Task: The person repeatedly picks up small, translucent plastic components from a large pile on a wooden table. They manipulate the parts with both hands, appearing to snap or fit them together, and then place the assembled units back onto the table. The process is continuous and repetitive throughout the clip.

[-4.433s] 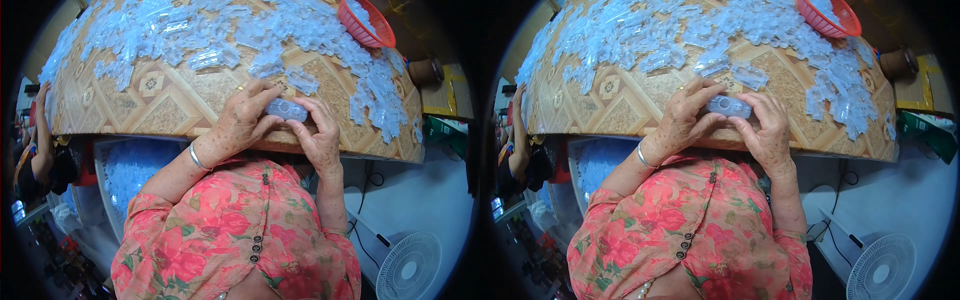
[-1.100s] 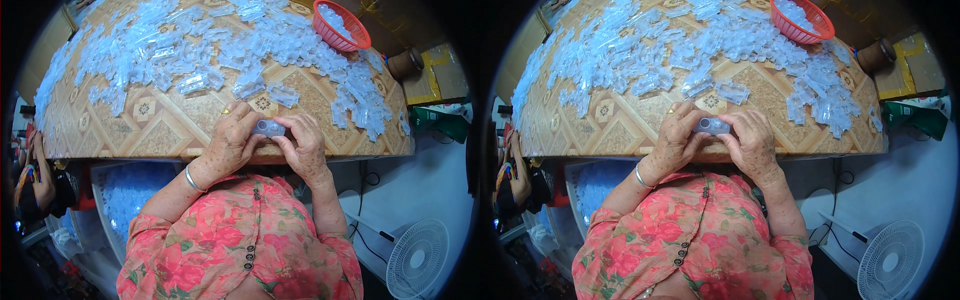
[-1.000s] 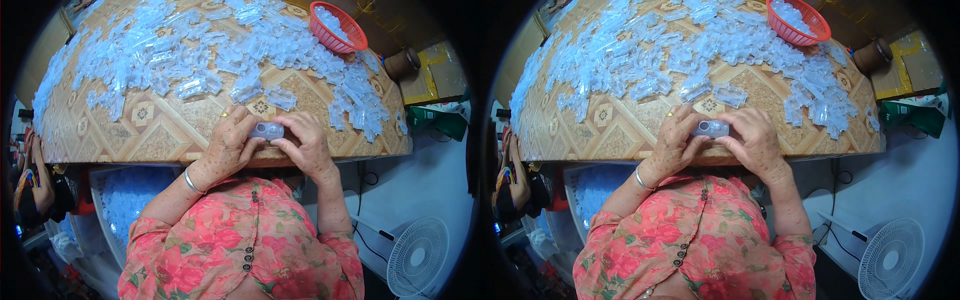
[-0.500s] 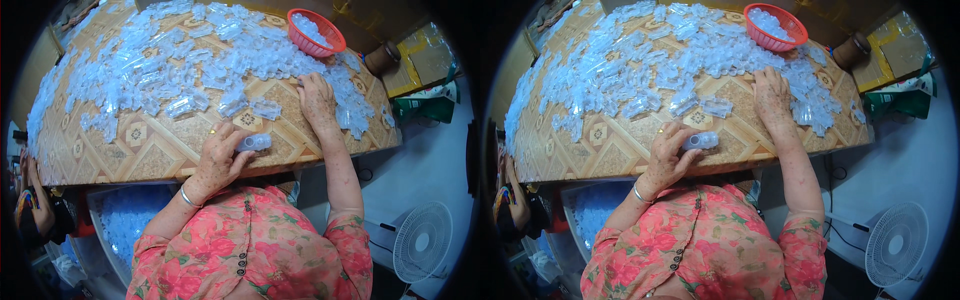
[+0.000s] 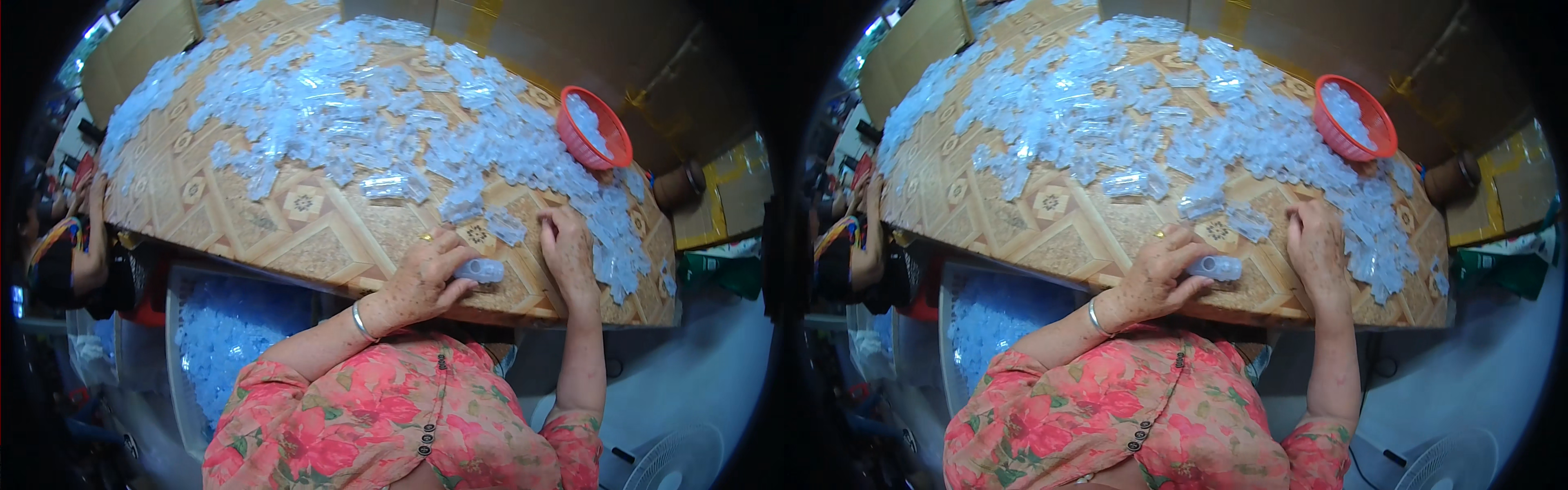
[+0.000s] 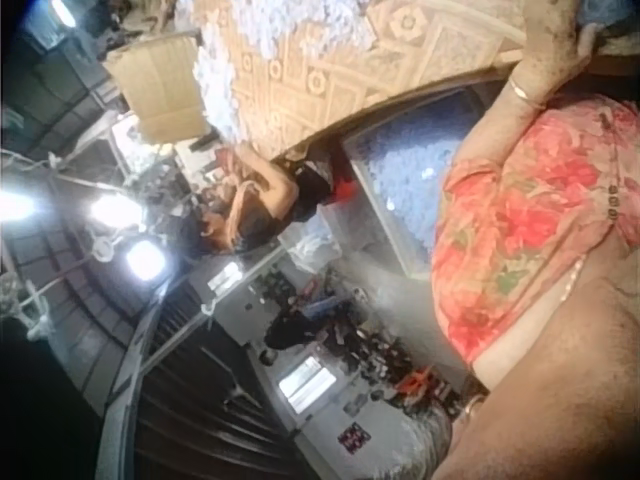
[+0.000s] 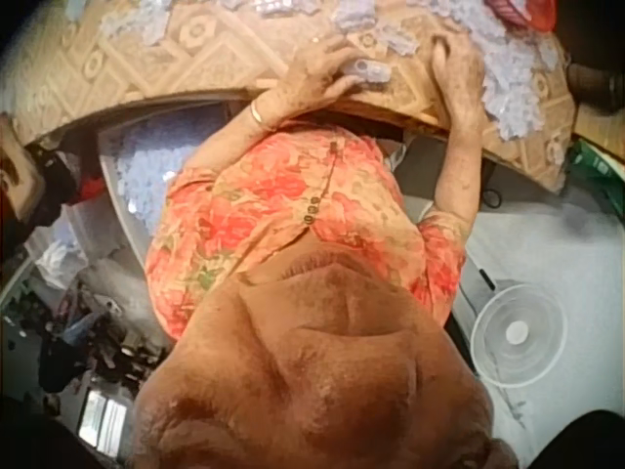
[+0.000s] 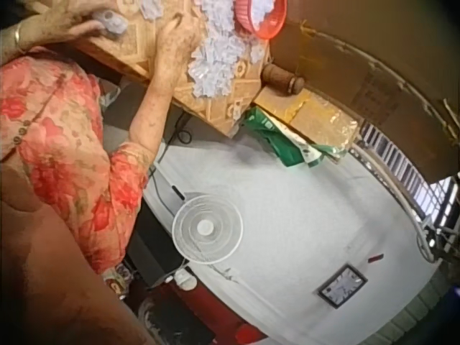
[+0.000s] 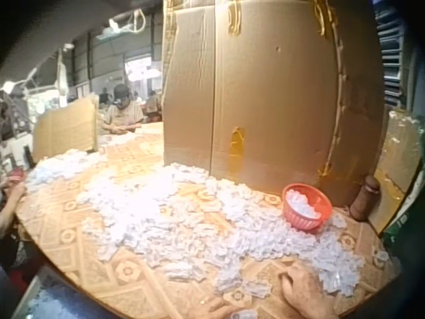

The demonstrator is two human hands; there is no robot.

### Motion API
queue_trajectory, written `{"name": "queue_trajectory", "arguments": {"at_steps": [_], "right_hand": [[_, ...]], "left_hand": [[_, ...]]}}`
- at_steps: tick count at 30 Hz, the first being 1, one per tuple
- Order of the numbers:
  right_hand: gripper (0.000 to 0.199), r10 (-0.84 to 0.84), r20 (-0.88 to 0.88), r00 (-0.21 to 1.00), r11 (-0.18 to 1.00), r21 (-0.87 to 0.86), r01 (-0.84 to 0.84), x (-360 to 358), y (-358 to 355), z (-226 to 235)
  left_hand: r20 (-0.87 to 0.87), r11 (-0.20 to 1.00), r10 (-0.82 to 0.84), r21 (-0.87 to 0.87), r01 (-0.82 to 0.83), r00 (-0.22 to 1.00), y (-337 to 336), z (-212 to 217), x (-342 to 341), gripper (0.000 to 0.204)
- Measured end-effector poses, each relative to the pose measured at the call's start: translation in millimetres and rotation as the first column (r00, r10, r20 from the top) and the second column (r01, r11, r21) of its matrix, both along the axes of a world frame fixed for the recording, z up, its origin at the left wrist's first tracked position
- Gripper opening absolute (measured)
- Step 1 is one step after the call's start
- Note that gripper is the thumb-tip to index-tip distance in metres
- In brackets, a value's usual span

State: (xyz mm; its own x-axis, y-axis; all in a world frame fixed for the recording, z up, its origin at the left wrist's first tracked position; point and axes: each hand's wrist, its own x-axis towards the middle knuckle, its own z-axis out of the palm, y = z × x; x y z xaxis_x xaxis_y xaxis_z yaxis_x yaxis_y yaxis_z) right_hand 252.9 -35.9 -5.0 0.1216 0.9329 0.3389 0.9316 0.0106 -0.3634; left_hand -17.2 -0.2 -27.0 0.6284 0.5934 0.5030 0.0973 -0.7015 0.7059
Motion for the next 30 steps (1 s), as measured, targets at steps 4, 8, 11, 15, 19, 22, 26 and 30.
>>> {"name": "queue_trajectory", "arguments": {"at_steps": [4, 8, 11, 15, 19, 22, 26, 30], "right_hand": [[0.014, 0.056, -0.459, 0.887, 0.958, -0.225, -0.176, -18.8, -12.2, 16.4], [0.016, -0.031, -0.548, 0.836, 0.941, -0.299, -0.162, -18.2, -18.8, 13.8], [0.016, -0.042, -0.512, 0.858, 0.950, -0.288, -0.125, -19.9, -16.7, 14.5], [0.016, -0.050, -0.545, 0.837, 0.947, -0.293, -0.134, -5.3, -16.6, 9.0], [0.020, 0.034, -0.334, 0.942, 0.974, -0.202, -0.107, -6.3, -22.0, 8.2], [0.022, 0.009, -0.278, 0.961, 0.975, -0.213, -0.071, -19.6, -29.7, 17.7], [0.018, 0.030, -0.079, 0.996, 0.986, -0.159, -0.042, -9.4, -22.5, -1.1], [0.019, 0.061, -0.257, 0.964, 0.996, -0.047, -0.075, -30.1, -39.5, 13.3]], "left_hand": [[0.008, 1.000, 0.006, 0.013, -0.006, 1.000, -0.1, -1.9, -0.6, 0.039], [0.001, 1.000, 0.010, -0.015, -0.010, 1.000, -2.5, -0.9, -0.5, 0.040], [-0.012, 1.000, 0.017, 0.009, -0.017, 1.000, -1.1, -4.6, -0.5, 0.040], [0.024, 0.999, 0.030, 0.017, -0.030, 0.999, -1.9, -9.8, -0.3, 0.040], [0.026, 0.998, 0.027, 0.049, -0.029, 0.999, -2.6, -10.2, -1.7, 0.040], [0.008, 0.999, 0.012, 0.037, -0.013, 1.000, -1.8, -7.3, -2.4, 0.041], [0.091, 0.998, 0.019, 0.051, -0.023, 0.996, 2.1, -14.2, 1.9, 0.037], [0.041, 0.997, 0.043, 0.062, -0.045, 0.998, 2.8, -8.5, 2.7, 0.039]]}}
